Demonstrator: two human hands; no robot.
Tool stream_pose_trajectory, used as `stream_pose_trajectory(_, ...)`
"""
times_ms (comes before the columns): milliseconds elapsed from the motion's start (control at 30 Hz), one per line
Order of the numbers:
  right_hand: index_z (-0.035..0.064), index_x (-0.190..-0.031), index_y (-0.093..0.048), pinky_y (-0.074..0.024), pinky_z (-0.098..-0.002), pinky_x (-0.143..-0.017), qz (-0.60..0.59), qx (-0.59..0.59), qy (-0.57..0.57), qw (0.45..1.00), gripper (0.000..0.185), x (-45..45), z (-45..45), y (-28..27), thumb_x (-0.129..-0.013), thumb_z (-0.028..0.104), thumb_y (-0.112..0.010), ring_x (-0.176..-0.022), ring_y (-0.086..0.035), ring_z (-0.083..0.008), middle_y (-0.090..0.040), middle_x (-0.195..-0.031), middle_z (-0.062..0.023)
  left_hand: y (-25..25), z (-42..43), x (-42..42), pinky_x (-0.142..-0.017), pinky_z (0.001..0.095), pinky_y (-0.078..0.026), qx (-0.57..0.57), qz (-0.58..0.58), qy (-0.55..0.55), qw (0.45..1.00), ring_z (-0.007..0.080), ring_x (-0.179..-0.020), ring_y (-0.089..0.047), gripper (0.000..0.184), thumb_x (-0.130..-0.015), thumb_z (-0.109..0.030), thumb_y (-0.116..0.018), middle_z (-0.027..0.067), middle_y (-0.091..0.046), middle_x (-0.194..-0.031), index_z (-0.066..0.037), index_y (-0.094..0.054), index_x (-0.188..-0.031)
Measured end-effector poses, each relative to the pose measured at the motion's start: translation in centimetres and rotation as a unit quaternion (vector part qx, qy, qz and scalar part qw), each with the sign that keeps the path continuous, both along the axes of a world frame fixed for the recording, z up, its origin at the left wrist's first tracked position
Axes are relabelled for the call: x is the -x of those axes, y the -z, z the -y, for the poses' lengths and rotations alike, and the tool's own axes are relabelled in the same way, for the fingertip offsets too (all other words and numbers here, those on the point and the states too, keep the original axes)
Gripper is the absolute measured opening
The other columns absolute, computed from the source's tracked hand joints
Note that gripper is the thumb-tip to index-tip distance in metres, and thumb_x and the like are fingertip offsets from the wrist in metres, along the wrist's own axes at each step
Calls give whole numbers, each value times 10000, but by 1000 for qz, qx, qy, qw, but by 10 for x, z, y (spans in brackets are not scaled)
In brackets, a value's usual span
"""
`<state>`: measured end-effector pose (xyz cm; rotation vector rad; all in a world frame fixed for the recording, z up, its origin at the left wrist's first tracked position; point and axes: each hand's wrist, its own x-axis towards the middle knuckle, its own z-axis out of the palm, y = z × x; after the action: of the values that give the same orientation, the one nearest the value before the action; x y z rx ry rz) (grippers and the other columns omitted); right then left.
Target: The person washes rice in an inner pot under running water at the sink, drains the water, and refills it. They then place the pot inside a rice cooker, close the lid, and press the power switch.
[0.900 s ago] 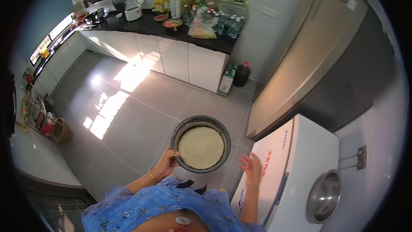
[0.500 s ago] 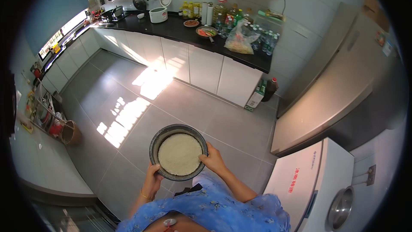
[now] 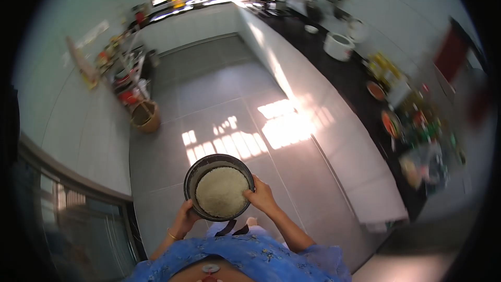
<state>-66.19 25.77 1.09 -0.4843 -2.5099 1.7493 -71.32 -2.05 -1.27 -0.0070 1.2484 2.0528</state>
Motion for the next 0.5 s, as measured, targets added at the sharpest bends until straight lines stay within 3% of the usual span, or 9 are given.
stream_pose_trajectory(100,26,-1240,-511,-473,-410,-859,0,-18,-53,998,584,116,-4,-25,-691,203,-602,-948,-625,-357,-635,-1035,-223,-5,-2,82,-994,485,-404,-21,-17,-48,998,278,-1206,-488,684,-873,-478,-561,143,-491,-1335,-25,-395,-1358)
stream_pose_trajectory(200,16,-1253,-498,-470,-412,-867,5,-38,-100,994,594,221,-8,-1,-698,203,-604,-966,-623,-353,-638,-1045,-216,15,-4,166,-1003,487,-389,-38,12,-77,996,269,-1222,-470,681,-877,-484,-559,128,-475,-1354,-36,-395,-1362)
stream_pose_trajectory(300,5,-1254,-495,-469,-410,-873,37,20,-110,993,605,313,-10,13,-697,208,-612,-990,-621,-336,-643,-1049,-205,35,-1,258,-1005,480,-382,-55,41,-68,995,258,-1214,-474,666,-880,-482,-559,105,-475,-1357,-49,-402,-1362)
stream_pose_trajectory(333,4,-1255,-494,-471,-406,-873,32,32,-104,994,608,351,-13,11,-695,210,-613,-990,-622,-331,-645,-1045,-201,30,-5,297,-1005,480,-382,-56,30,-68,996,258,-1214,-474,666,-880,-482,-559,105,-475,-1357,-49,-402,-1362)
stream_pose_trajectory(367,-5,-1252,-490,-483,-391,-859,6,-41,-94,995,613,385,-18,14,-693,210,-618,-963,-633,-321,-646,-1026,-206,25,-14,335,-994,472,-389,-53,38,-75,995,251,-1202,-483,655,-882,-482,-557,97,-492,-1339,-58,-412,-1359)
stream_pose_trajectory(500,-9,-1255,-483,-504,-384,-824,18,-24,-85,996,620,507,-43,-4,-692,208,-627,-944,-644,-309,-644,-1023,-222,-5,-45,472,-949,434,-418,-29,59,-63,996,220,-1145,-518,573,-881,-432,-568,73,-534,-1284,-87,-457,-1324)
